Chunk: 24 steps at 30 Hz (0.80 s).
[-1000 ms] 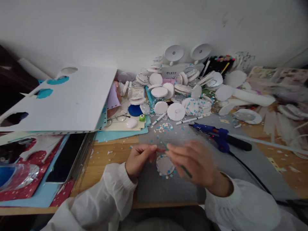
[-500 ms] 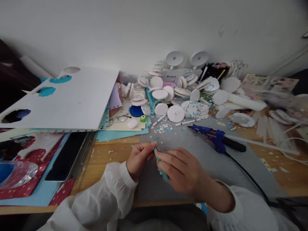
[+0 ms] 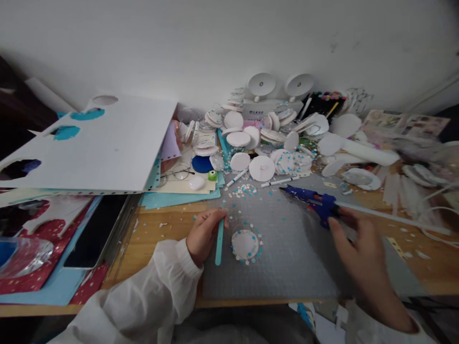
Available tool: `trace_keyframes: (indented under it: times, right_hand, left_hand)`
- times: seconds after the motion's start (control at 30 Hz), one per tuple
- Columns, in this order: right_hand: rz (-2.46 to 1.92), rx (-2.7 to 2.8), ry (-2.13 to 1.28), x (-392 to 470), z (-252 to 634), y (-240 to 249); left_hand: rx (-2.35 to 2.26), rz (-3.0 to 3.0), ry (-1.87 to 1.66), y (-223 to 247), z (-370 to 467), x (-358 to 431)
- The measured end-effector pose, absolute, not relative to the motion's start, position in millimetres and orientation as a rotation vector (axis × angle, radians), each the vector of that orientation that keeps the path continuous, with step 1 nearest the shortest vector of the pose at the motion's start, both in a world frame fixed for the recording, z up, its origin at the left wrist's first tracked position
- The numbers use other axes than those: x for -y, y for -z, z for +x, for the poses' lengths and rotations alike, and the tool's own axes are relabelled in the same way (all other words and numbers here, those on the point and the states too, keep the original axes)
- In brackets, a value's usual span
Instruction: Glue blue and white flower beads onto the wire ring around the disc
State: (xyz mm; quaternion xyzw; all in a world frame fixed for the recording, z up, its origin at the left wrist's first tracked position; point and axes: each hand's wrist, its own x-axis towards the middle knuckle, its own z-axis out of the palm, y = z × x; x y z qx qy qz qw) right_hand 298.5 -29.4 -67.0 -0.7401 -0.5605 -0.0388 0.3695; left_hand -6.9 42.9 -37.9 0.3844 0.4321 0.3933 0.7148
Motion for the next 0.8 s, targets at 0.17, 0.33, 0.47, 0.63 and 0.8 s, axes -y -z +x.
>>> trace_keyframes:
  times: [0.17,0.33,0.47,0.63,0.8]
  right_hand:
    - [-1.947,1.708,0.095,6,300,68]
    - [-2.112,1.462,0.031,-2,281,41]
    - [-2.098,1.217,-0.031,-17,254,16]
    - [-1.833,1.303,-0.274,-35,228,22]
    - [-1.736,1.439,-0.301,-38,229,45]
  left_hand:
    - [-1.009,0.907,-0.872,35,-7,-42]
    - [-1.004,0.985,-0.822,39,-7,-41]
    - [-0.992,1.029,-0.797,41,-8,-40]
    - [-0.997,1.037,-0.785,43,-9,-40]
    - [-0.975,0.99,-0.744,43,-11,-40]
